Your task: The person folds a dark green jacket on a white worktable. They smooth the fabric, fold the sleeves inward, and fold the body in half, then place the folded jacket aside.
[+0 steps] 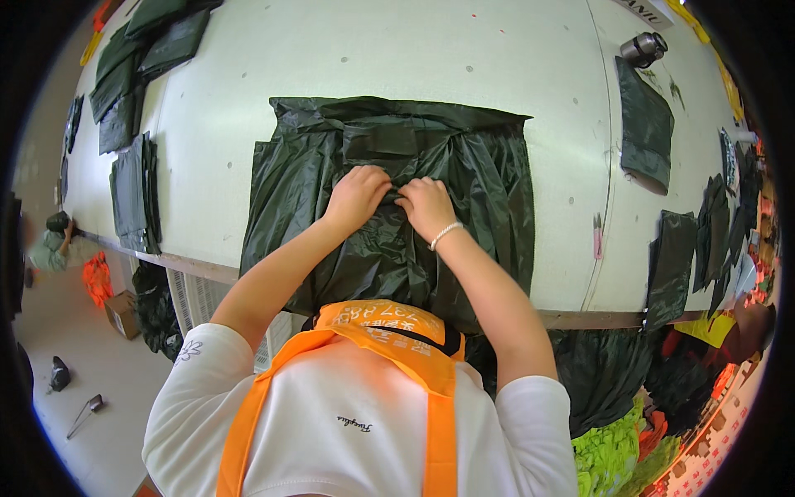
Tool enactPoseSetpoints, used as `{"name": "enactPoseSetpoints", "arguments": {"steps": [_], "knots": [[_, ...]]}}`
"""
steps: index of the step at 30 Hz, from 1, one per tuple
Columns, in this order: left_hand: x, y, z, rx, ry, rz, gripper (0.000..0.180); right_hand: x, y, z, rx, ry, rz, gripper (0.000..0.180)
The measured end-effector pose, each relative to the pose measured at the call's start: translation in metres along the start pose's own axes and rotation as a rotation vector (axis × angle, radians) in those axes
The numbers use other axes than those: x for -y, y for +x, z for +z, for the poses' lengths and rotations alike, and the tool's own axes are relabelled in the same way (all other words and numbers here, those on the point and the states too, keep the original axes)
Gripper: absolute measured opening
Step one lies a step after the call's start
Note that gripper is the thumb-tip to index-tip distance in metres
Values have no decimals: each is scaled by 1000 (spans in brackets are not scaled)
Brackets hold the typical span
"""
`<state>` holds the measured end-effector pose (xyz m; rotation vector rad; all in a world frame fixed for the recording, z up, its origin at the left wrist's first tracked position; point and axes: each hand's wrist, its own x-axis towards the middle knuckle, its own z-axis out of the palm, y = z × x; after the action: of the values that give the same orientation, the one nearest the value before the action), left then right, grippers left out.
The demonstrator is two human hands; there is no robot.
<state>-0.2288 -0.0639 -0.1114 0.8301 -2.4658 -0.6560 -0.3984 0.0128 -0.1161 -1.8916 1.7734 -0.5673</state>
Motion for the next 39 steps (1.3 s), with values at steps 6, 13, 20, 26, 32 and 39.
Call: {"name": "enactPoseSetpoints", "arguments": {"steps": [6,13,20,26,32,39], "knots": [[-4,-25,-2,67,147,164,37,6,35,-24,282,88,309,26],[31,3,-7,257,-316,-107,26,33,3,-5,-172,-304,-159,14],[21,27,-13,216,69,-81,27,6,33,-4,-95,-142,46,10],[24,14,-2,169,183,7,31,18,48,-17,-43,-298,62,14],[66,57,-14,457,-324,-385,24,10,48,0,-208,-259,-46,20],[15,53,-4,81,384,41,20,3,99,-22,16,-47,344,12]]}}
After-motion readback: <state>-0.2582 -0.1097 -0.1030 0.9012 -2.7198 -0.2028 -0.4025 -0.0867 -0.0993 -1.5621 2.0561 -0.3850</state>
